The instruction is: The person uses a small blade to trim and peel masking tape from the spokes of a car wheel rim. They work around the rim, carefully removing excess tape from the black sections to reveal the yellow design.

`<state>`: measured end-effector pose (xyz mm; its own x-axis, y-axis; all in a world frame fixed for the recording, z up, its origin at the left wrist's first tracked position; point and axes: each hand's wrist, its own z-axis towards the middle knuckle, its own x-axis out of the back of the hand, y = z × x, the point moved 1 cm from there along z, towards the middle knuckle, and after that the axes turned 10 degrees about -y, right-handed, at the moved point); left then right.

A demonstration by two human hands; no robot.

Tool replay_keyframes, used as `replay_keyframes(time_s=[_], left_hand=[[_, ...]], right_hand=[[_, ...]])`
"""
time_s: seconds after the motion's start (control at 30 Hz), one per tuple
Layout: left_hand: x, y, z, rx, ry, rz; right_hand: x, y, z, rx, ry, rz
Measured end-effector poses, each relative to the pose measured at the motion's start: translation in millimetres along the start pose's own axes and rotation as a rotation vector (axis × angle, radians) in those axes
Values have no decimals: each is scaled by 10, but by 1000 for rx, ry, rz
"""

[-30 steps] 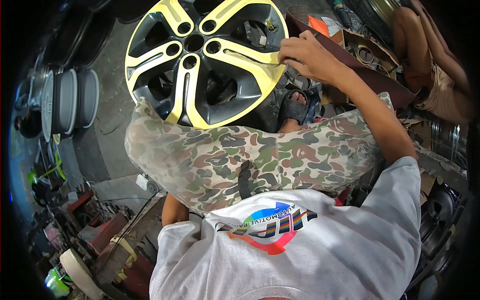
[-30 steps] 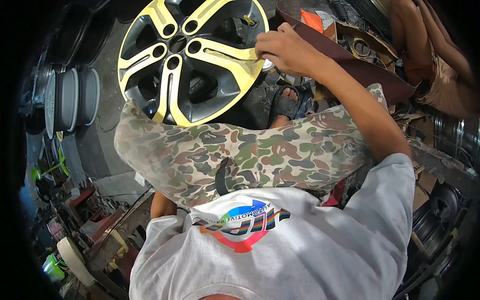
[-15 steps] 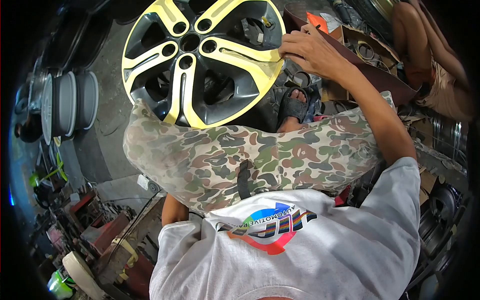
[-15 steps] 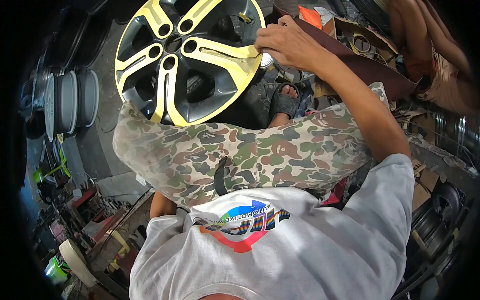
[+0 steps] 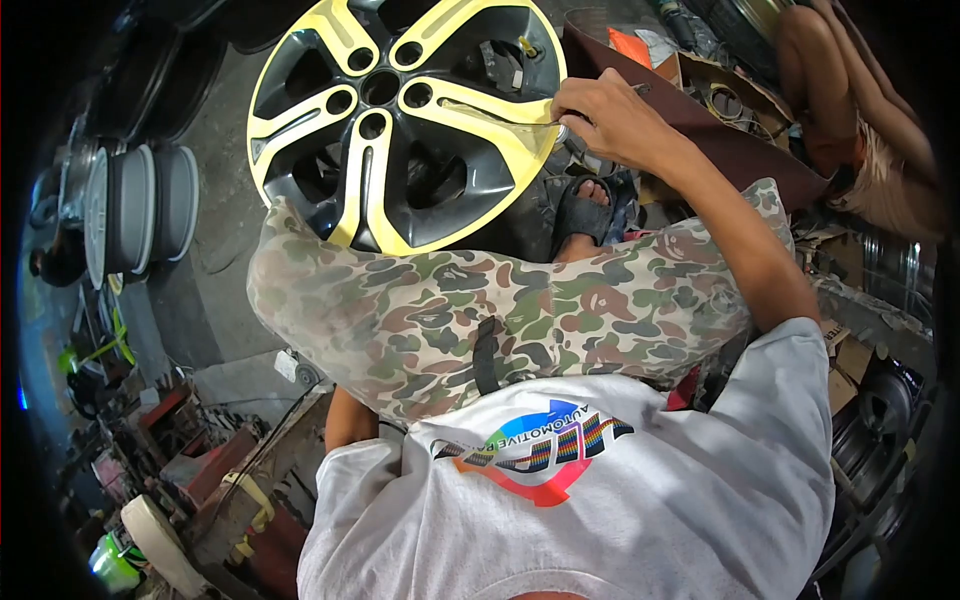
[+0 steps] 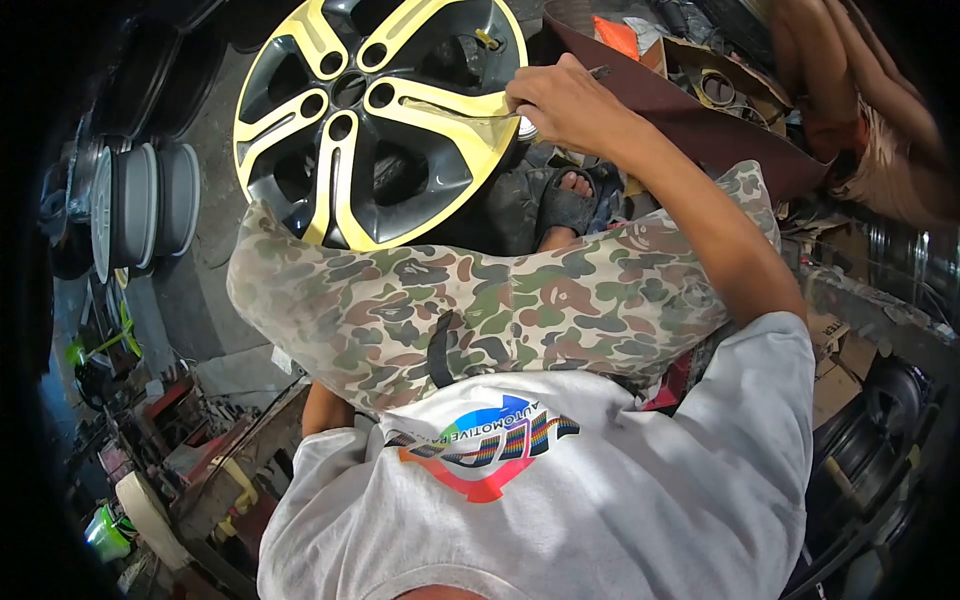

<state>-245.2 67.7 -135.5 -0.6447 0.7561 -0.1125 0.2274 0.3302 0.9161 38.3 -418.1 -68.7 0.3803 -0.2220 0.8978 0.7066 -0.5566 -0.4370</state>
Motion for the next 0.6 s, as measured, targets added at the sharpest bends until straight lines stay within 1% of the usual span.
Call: replay_keyframes(time_s=[0.03,0.1,0.13,0.2,0.23,0.3,0.47,0.53,0.6], left_hand=[[16,17,-6,-3,2,0],[41,26,-13,-5,4,-2],[53,18,-18,-4,5,-5],[81,-16,-45,3,11,-12],[86,-25,-51,6,12,-15],[104,-38,-52,10,17,-21],[183,-19,-101,13,46,-35],[240,364,18,-171,68,-6],[14,801,-56,-429,158,179]], right_hand=[[-10,-2,0,3,3,2],[-16,17,-35,26,91,87],[-15,16,-61,27,89,88],[-5,4,-148,-122,93,118],[6,-5,-192,-121,90,118],[14,-16,-258,-110,23,19],[2,3,-226,-26,41,74],[-2,17,-219,-3,29,80],[-3,34,-201,4,17,121]])
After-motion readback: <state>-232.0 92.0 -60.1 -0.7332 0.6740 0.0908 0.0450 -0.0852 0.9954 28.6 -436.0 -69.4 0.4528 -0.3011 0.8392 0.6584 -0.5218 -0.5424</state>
